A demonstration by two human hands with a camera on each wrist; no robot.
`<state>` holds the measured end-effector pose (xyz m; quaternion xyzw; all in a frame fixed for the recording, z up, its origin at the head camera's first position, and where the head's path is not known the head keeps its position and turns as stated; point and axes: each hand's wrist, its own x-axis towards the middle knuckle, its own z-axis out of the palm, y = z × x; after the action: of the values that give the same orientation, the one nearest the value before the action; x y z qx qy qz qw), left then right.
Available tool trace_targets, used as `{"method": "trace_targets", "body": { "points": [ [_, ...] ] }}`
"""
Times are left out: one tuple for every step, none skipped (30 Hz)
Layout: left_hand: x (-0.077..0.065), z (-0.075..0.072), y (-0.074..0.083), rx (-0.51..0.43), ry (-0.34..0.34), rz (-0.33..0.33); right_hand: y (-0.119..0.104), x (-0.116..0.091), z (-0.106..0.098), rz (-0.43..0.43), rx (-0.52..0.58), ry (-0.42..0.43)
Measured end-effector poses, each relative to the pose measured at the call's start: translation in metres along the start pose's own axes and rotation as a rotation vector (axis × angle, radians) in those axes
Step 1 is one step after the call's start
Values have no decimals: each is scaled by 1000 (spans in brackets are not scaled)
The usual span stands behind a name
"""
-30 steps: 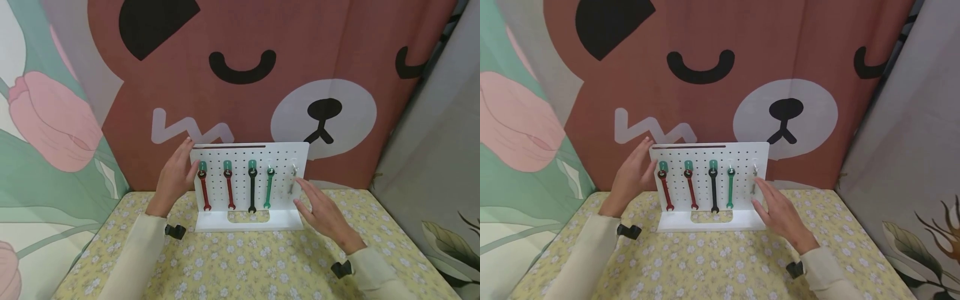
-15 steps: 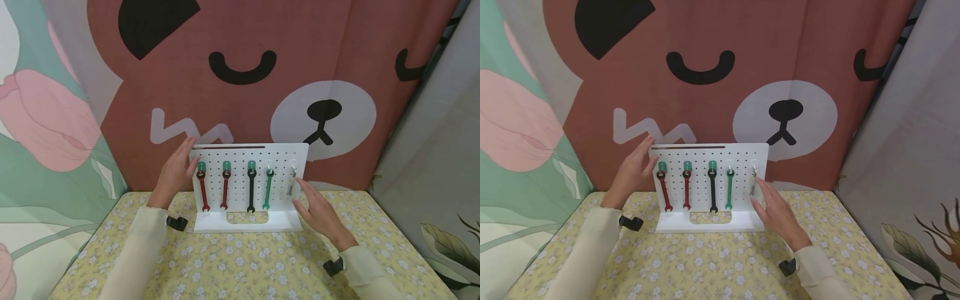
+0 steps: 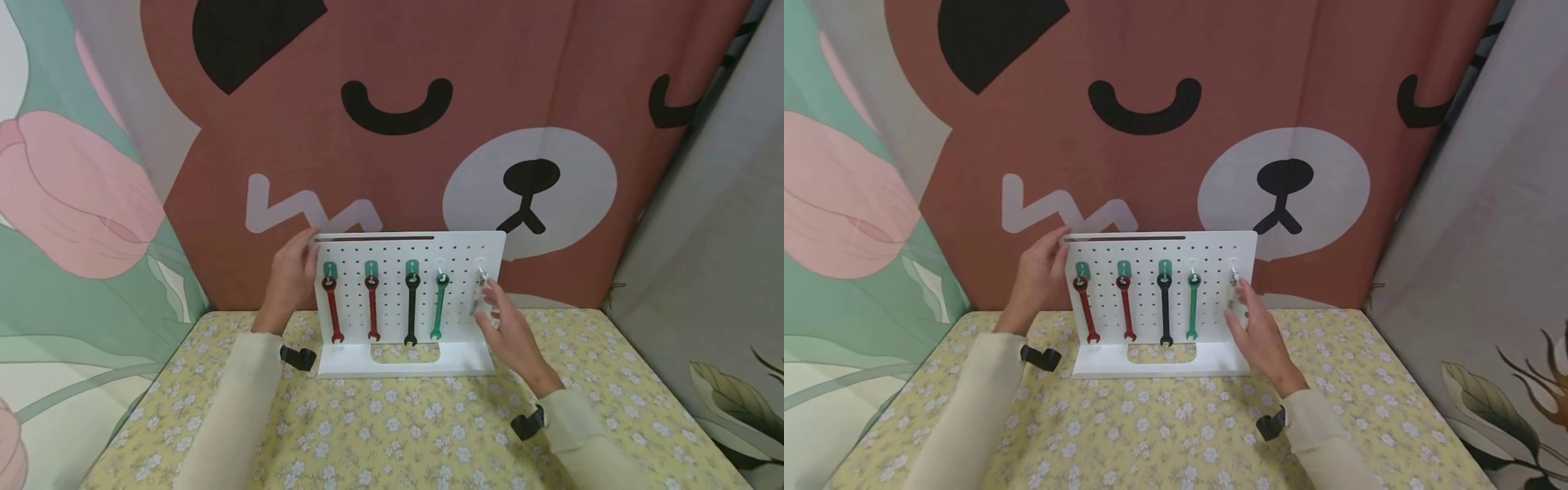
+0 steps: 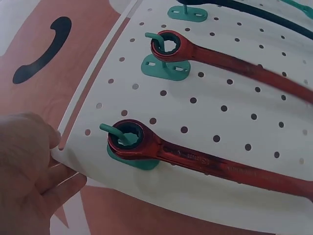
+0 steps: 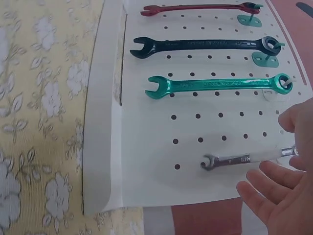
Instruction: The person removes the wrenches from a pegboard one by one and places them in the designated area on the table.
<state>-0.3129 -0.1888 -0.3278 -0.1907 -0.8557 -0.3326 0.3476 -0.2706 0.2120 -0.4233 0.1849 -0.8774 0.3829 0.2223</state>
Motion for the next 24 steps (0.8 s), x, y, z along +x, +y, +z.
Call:
{"method": "trace_targets", "body": {
  "points": [
    [1, 1, -1, -10, 16, 1, 0, 1, 1, 15, 20, 5],
    [1, 1, -1, -19, 30, 0, 1, 1, 2, 30, 39, 11],
    [2, 1, -2, -29, 44, -1, 1, 2, 3, 49, 58, 14],
    [3, 2, -2, -44, 58, -4, 1, 3, 4, 68, 76, 17],
    [3, 2, -3, -57, 69, -11, 2, 3, 6, 87, 94, 19],
    [4, 2, -3, -73, 80, -17, 2, 4, 7, 110, 113, 20],
    [4, 3, -3, -86, 88, -28, 2, 5, 8, 137, 133, 22],
    [5, 2, -3, -98, 94, -39, 2, 5, 8, 162, 147, 22],
    [5, 2, -2, -112, 99, -52, 2, 6, 9, 186, 162, 24],
    [6, 2, -3, -121, 101, -65, 2, 7, 10, 206, 173, 27],
    [6, 2, -3, -130, 101, -78, 2, 8, 11, 222, 187, 30],
    [7, 1, -4, -134, 101, -89, 2, 9, 12, 237, 198, 35],
    [7, 1, -4, -142, 98, -101, 2, 10, 12, 252, 208, 41],
    [7, 1, -5, -151, 97, -112, 2, 11, 13, 264, 215, 46],
    [8, 0, -6, -161, 94, -123, 3, 12, 13, 275, 221, 52],
    [8, 0, -7, -167, 91, -132, 4, 12, 14, 283, 227, 57],
    [9, 0, -7, -175, 87, -143, 4, 13, 14, 293, 232, 62],
    [9, 0, -8, -184, 81, -156, 5, 13, 15, 306, 233, 68],
    [9, 0, -8, -195, 75, -170, 5, 13, 15, 316, 237, 75],
    [9, 0, -9, -202, 69, -182, 6, 14, 15, 324, 239, 80],
    [10, 0, -9, -207, 63, -192, 6, 14, 16, 331, 244, 85],
    [10, 0, -10, -213, 57, -203, 6, 14, 16, 336, 250, 88],
    [10, 0, -10, -220, 52, -213, 6, 14, 16, 341, 258, 91],
    [11, 0, -11, -225, 48, -219, 6, 14, 16, 344, 265, 90]
  ]
}}
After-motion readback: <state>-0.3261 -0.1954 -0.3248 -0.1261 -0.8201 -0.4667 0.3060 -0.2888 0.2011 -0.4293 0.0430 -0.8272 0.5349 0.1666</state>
